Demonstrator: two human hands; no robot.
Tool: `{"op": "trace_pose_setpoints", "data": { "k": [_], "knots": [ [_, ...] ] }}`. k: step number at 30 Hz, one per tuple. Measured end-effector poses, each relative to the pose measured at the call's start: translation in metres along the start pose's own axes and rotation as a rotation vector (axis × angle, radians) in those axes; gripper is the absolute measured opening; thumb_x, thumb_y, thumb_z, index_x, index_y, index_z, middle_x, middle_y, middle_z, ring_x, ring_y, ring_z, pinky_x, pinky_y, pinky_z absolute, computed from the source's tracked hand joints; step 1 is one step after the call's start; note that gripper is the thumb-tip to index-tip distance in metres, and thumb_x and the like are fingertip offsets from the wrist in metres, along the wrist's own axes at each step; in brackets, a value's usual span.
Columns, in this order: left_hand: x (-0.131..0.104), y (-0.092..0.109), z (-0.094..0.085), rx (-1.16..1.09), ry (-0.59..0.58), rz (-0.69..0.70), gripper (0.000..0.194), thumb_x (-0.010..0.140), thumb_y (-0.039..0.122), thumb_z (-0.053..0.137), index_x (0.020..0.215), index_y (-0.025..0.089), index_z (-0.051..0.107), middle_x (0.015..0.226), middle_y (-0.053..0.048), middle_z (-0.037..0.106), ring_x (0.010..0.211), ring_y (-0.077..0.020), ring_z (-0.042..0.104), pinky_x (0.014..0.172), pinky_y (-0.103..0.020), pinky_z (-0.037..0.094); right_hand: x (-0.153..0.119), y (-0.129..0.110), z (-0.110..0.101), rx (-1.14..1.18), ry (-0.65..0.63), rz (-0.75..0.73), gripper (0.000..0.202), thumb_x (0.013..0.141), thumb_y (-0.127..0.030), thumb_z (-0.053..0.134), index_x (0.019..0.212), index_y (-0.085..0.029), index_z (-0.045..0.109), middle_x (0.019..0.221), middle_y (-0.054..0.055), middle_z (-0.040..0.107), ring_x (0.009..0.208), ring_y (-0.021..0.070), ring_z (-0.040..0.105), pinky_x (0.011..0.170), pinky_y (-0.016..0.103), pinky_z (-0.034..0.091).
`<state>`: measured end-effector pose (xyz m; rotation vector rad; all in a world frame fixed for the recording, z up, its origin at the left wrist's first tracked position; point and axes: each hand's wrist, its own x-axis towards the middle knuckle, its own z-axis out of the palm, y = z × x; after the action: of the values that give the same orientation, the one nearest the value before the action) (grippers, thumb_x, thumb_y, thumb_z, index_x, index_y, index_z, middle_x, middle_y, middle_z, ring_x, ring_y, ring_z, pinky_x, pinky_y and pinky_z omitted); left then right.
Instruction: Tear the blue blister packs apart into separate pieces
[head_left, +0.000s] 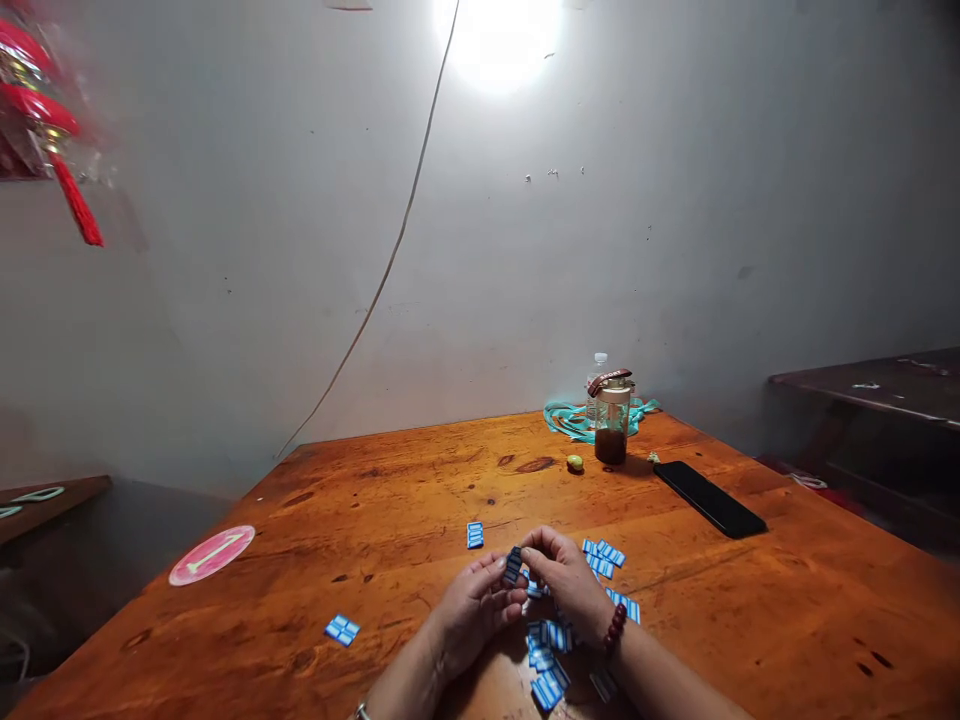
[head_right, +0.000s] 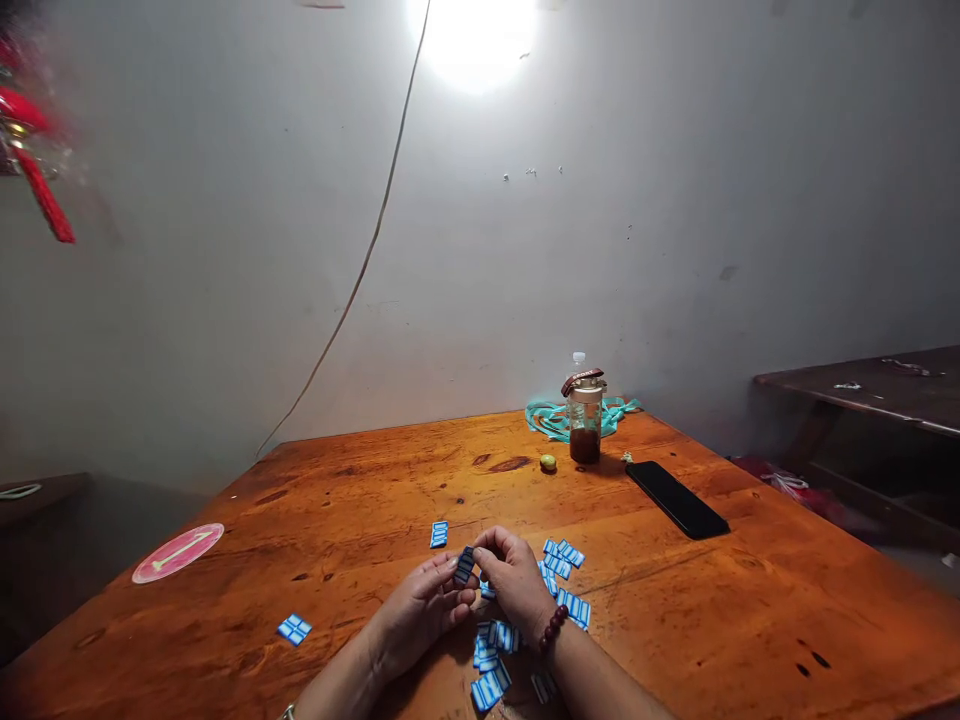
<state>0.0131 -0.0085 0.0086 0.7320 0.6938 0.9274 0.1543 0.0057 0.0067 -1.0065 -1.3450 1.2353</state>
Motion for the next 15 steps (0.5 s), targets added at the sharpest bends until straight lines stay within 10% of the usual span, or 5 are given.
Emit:
{"op": "trace_pose_setpoints", "data": {
  "k": [15],
  "knots": [
    [0.005,0.002,-0.001,0.264,0.253,0.036,0.027,0.072,0.036,0.055,0.084,0.013,0.050,0.072,-0.004,0.060,0.050,-0.0065,0.054,0.045,-0.016,0.040,0.115,0.030,-0.018,-0.760,-0.096,0.173,0.011,0.054,-0.007,0.052,0.044,-0.013,0.052,0.036,-0.004,0.043,0.040,0.0066,0.041,0.042,0.018,0.026]
  ]
}}
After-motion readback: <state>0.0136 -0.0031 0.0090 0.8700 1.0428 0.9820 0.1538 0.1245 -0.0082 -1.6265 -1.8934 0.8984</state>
